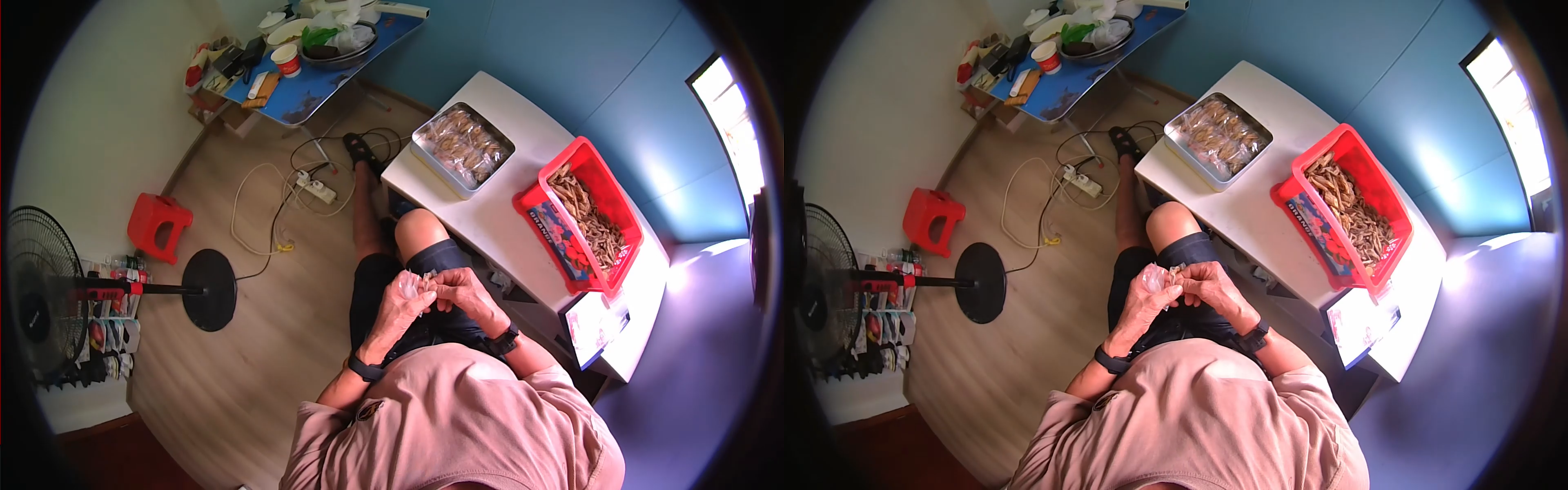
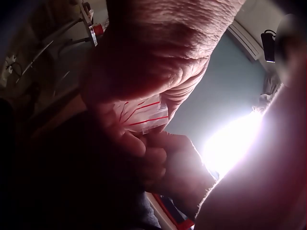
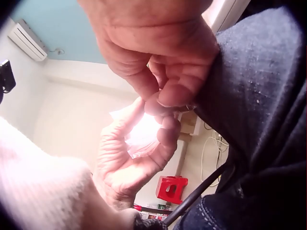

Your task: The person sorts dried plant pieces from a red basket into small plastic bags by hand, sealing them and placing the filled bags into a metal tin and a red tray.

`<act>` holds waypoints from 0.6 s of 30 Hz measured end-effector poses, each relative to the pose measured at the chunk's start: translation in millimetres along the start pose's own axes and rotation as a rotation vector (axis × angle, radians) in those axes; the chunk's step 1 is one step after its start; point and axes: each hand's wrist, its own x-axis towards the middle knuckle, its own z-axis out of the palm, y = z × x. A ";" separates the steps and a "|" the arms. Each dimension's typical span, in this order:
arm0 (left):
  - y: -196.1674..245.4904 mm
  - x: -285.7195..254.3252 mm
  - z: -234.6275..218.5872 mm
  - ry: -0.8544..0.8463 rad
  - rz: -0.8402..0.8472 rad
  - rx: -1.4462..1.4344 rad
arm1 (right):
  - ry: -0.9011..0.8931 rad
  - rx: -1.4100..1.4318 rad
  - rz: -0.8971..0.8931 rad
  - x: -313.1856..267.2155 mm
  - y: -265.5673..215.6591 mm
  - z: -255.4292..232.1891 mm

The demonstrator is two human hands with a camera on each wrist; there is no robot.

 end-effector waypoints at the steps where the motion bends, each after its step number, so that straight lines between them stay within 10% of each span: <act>1: -1.9 0.5 -0.3 0.000 0.000 -0.012 | -0.001 -0.016 0.015 0.1 -0.8 0.1; 15: -9.2 4.9 -2.1 0.179 0.049 0.211 | 0.075 -0.059 -0.012 0.2 -6.8 14.3; 18: -13.1 9.7 -1.0 0.278 0.347 0.622 | 0.103 -0.081 -0.006 1.7 -6.3 14.6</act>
